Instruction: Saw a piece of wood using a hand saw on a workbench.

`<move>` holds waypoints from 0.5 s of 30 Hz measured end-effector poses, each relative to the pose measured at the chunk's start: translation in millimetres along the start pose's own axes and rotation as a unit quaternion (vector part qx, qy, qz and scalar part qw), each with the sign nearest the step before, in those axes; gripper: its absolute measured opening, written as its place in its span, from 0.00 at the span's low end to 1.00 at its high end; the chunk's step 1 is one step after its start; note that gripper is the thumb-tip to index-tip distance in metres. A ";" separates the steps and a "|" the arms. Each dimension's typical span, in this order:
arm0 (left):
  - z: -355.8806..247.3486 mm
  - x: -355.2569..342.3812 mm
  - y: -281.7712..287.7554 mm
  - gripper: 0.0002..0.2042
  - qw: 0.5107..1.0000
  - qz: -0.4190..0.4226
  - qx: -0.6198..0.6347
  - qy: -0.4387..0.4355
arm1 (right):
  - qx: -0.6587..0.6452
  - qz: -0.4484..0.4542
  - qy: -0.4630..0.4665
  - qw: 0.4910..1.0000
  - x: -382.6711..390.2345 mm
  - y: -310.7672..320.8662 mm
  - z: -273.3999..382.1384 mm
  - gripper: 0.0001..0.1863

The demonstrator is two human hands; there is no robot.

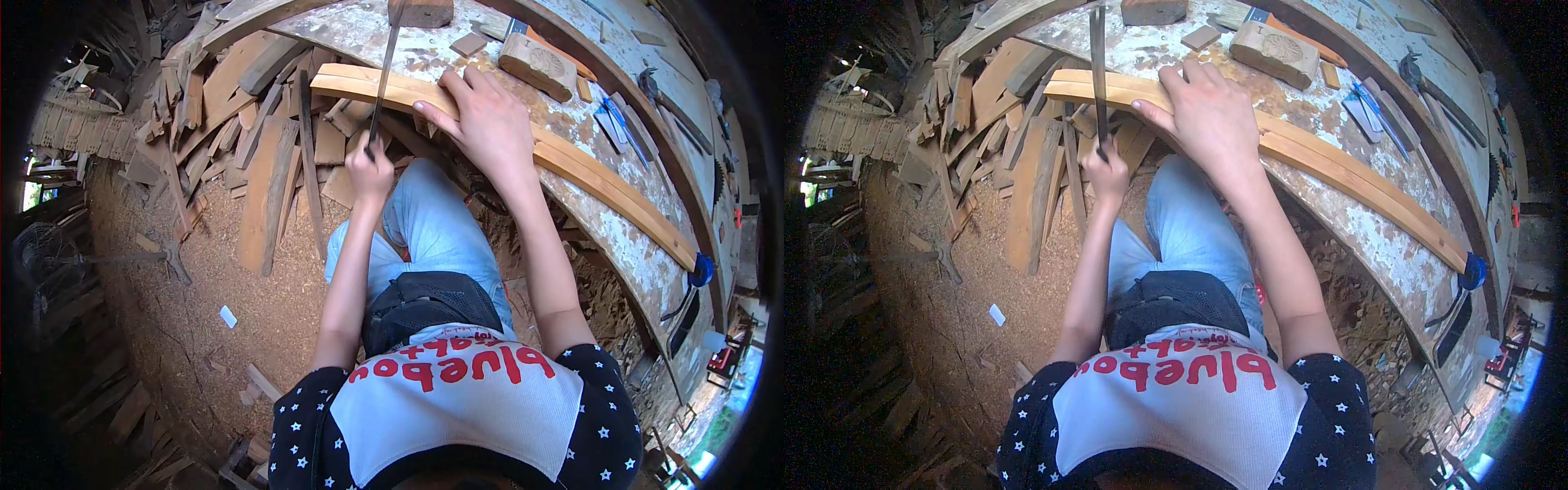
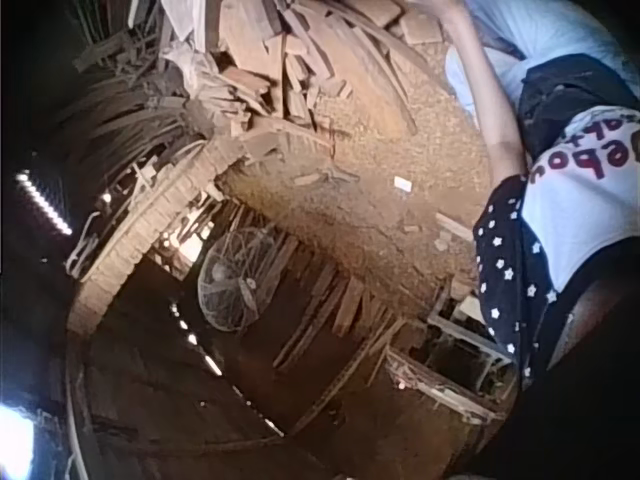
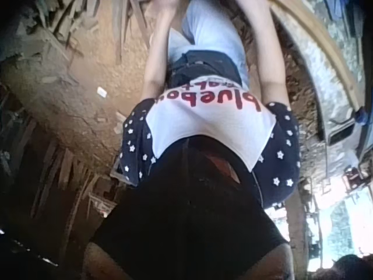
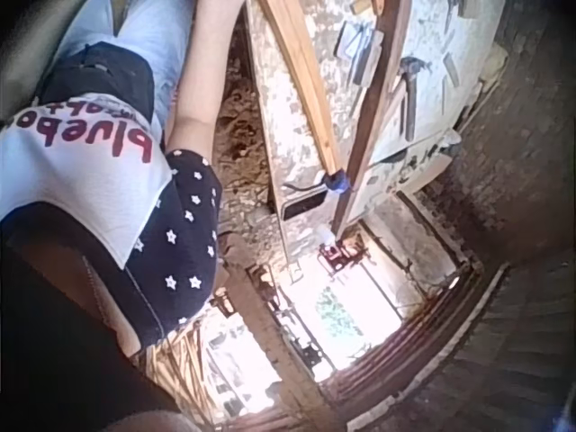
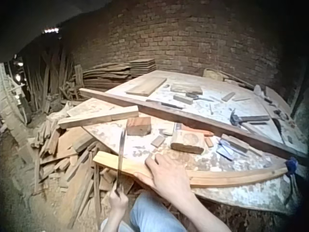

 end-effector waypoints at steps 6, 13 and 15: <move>34.0 38.6 -7.2 0.10 1.000 -0.023 -0.018 0.006 | 0.005 -0.006 0.001 1.000 -2.6 1.0 1.3 0.27; -14.2 -2.7 5.3 0.11 1.000 0.003 -0.020 0.009 | 0.000 0.005 0.003 1.000 -0.3 3.1 -1.1 0.27; -27.7 -11.4 7.9 0.13 1.000 -0.002 -0.004 -0.014 | -0.003 0.005 0.003 1.000 -0.4 2.6 0.0 0.27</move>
Point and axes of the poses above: each hand's wrist, its own x-axis away from the middle knuckle, its own y-axis out of the back of the hand, z = x × y, the point moved 2 cm from there along -x, towards the middle knuckle, and after that the axes turned 14 degrees about z, right-handed, at the moved point
